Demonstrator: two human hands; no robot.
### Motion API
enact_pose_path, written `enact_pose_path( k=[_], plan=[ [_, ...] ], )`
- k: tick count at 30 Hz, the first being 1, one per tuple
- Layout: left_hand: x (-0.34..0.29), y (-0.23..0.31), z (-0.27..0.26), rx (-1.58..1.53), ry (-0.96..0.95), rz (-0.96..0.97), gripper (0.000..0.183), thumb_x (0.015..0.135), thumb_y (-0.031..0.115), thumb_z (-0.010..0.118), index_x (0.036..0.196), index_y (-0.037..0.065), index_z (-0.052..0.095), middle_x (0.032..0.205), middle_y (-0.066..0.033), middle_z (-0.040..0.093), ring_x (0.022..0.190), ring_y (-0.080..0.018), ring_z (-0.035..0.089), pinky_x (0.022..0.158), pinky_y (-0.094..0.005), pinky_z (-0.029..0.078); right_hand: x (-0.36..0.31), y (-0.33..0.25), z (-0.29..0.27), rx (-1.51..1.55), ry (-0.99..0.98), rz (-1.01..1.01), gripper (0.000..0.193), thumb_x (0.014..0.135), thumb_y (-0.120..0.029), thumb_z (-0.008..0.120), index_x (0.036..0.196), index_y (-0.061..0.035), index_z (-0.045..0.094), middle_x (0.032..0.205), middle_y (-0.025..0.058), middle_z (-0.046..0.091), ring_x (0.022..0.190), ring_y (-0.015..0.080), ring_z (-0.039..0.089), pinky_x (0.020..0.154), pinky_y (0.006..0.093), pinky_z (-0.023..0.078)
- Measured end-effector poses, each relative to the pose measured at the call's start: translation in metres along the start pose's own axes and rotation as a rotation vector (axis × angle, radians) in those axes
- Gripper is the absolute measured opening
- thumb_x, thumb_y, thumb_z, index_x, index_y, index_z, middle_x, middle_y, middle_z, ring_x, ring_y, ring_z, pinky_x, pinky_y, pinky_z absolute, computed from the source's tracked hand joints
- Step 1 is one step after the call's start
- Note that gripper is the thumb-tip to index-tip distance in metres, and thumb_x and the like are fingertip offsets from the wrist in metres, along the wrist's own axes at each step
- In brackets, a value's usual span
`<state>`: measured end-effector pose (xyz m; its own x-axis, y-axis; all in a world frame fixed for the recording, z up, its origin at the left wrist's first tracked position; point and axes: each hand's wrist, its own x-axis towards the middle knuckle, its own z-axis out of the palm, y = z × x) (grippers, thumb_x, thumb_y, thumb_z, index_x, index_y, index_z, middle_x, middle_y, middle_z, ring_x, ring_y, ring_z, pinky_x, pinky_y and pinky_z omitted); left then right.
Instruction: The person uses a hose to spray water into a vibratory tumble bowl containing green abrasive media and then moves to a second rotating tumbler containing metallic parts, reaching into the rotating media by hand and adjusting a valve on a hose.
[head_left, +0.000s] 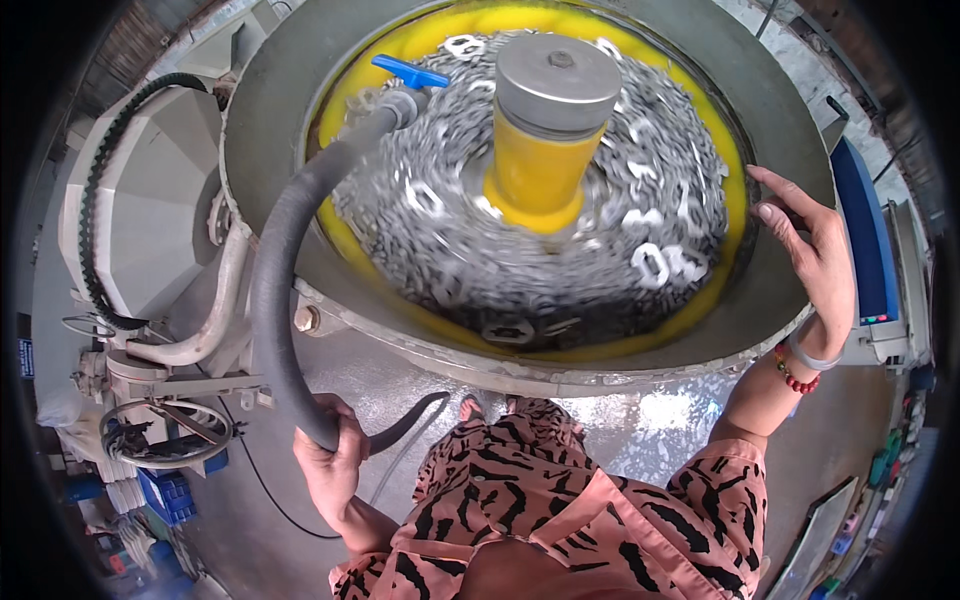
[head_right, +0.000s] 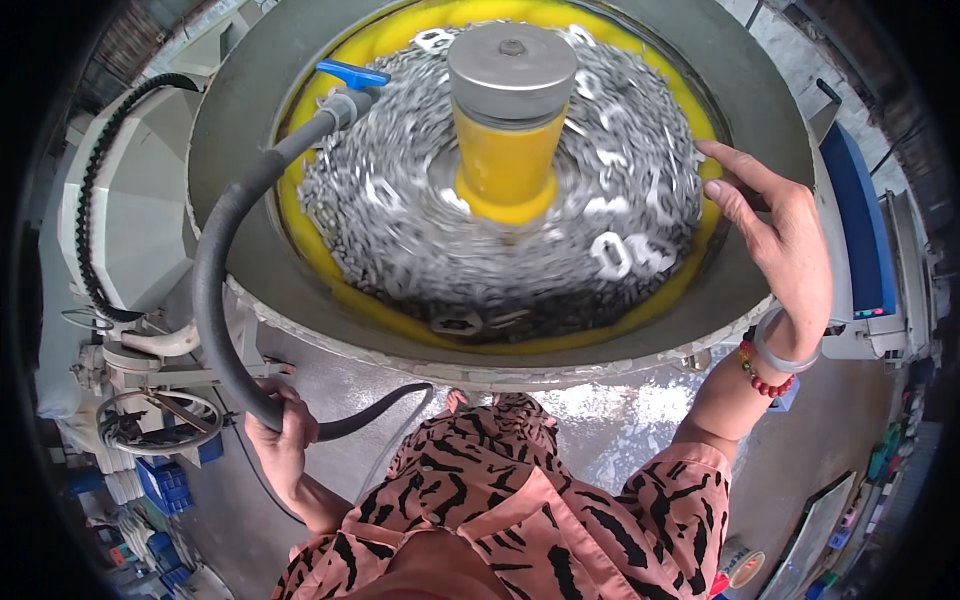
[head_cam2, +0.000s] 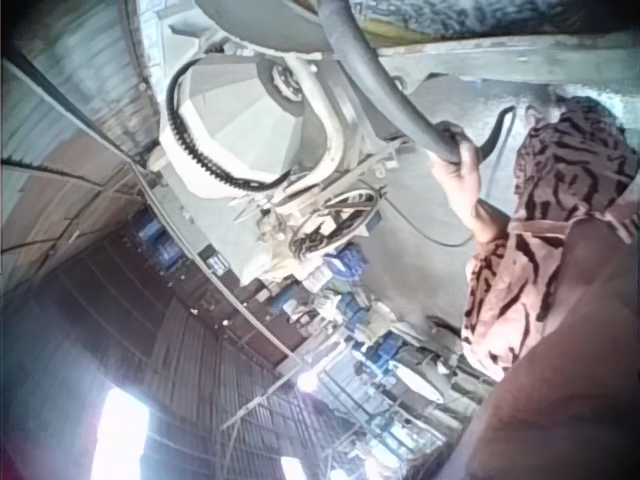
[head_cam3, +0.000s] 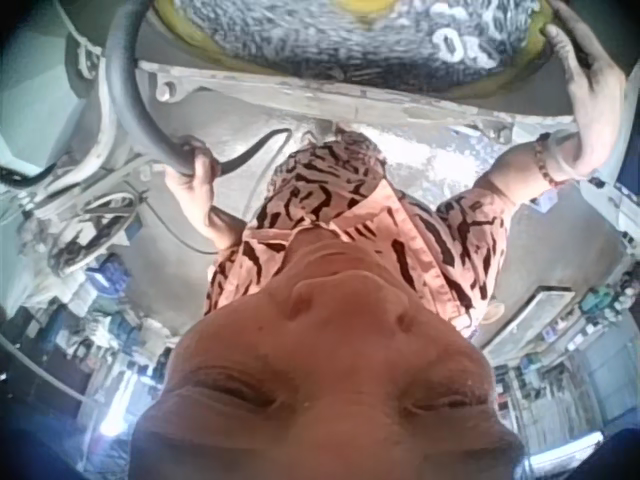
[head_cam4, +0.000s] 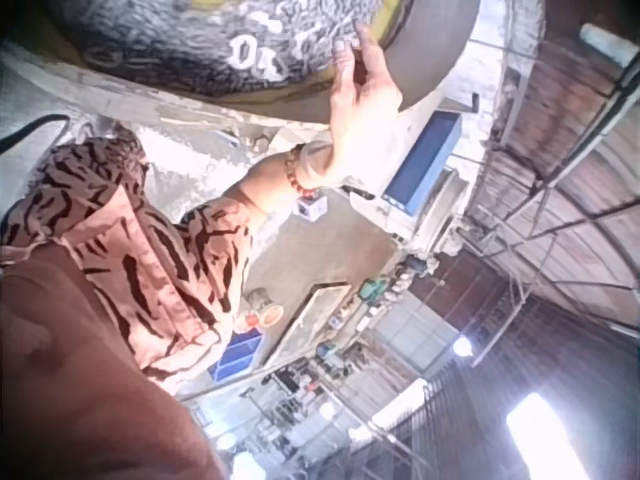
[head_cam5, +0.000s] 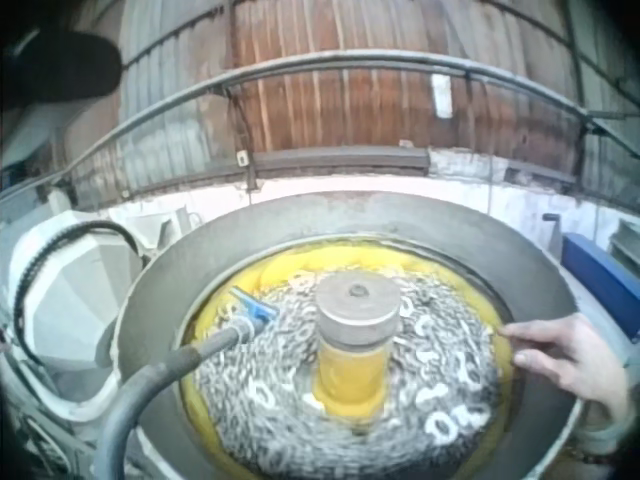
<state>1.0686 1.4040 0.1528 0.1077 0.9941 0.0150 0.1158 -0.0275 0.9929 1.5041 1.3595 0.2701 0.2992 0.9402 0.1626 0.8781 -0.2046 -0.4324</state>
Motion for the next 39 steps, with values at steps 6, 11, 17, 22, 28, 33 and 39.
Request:
enact_pose_path(
  k=[6,11,17,22,28,33,39],
  plan=[
    [0.003,-0.007,-0.002,0.003,-0.026,0.022,0.013,0.08,-0.01,0.045,0.089,0.0,0.047,0.068,-0.0025,0.049,0.045,-0.0052,0.045,0.038,-0.019,0.035,0.0,-0.004,0.003,0.096,0.071,0.001,0.03,0.083,-0.016,0.061,0.11,-0.0035,0.059,0.069,0.0093,0.056,0.065,0.0098,0.048,0.064,0.0251,0.043],
    [0.007,-0.01,-0.001,0.016,-0.031,0.025,0.016,0.079,-0.01,0.046,0.091,0.001,0.048,0.063,-0.0008,0.048,0.046,-0.0056,0.046,0.04,-0.0202,0.035,0.002,0.0,0.004,0.093,0.055,-0.013,0.03,0.083,-0.015,0.061,0.11,-0.0027,0.059,0.067,0.0061,0.052,0.064,0.0087,0.045,0.063,0.024,0.041],
    [0.01,-0.01,-0.001,0.009,-0.072,0.007,0.013,0.08,-0.006,0.048,0.09,0.003,0.049,0.062,0.0009,0.049,0.047,-0.005,0.046,0.041,-0.0199,0.037,0.002,0.002,0.003,0.072,0.009,0.003,0.032,0.084,-0.014,0.06,0.114,-0.002,0.057,0.072,0.0073,0.059,0.068,0.0085,0.052,0.064,0.0241,0.042],
    [0.007,-0.014,0.003,-0.037,-0.093,0.043,0.007,0.082,-0.001,0.053,0.088,0.003,0.05,0.064,0.0017,0.051,0.048,-0.0037,0.046,0.04,-0.0193,0.036,0.011,0.0,-0.004,0.062,-0.055,-0.038,0.036,0.083,-0.012,0.06,0.117,-0.002,0.055,0.08,0.0051,0.061,0.07,0.0083,0.053,0.064,0.0239,0.044],
    [0.005,0.036,-0.004,-0.317,-0.259,0.131,0.022,0.074,-0.007,0.064,0.089,-0.002,0.049,0.057,-0.0021,0.049,0.038,-0.0061,0.043,0.033,-0.0198,0.03,0.06,-0.095,-0.023,0.182,-0.128,-0.446,0.052,0.083,-0.024,0.058,0.129,-0.0031,0.044,0.09,0.0074,0.061,0.08,0.0119,0.057,0.062,0.0244,0.049],
    [0.008,0.058,-0.059,-0.288,-0.813,0.524,0.012,0.074,-0.009,0.051,0.08,-0.005,0.042,0.046,-0.0058,0.044,0.031,-0.0152,0.046,0.029,-0.0272,0.042,0.094,-0.154,0.016,0.088,-0.269,-0.347,0.069,0.078,-0.029,0.064,0.131,0.0036,0.034,0.112,0.0185,0.053,0.09,0.0224,0.059,0.067,0.0303,0.053],
    [-0.017,0.098,-0.07,-0.575,-0.965,0.49,0.016,0.068,-0.012,0.059,0.077,-0.006,0.048,0.052,-0.0109,0.053,0.038,-0.0213,0.054,0.034,-0.0305,0.047,0.114,-0.175,0.033,0.488,-0.735,-0.374,0.059,0.076,-0.015,0.064,0.124,0.0092,0.04,0.103,0.0149,0.056,0.076,0.0143,0.057,0.064,0.0262,0.052]
  ],
)
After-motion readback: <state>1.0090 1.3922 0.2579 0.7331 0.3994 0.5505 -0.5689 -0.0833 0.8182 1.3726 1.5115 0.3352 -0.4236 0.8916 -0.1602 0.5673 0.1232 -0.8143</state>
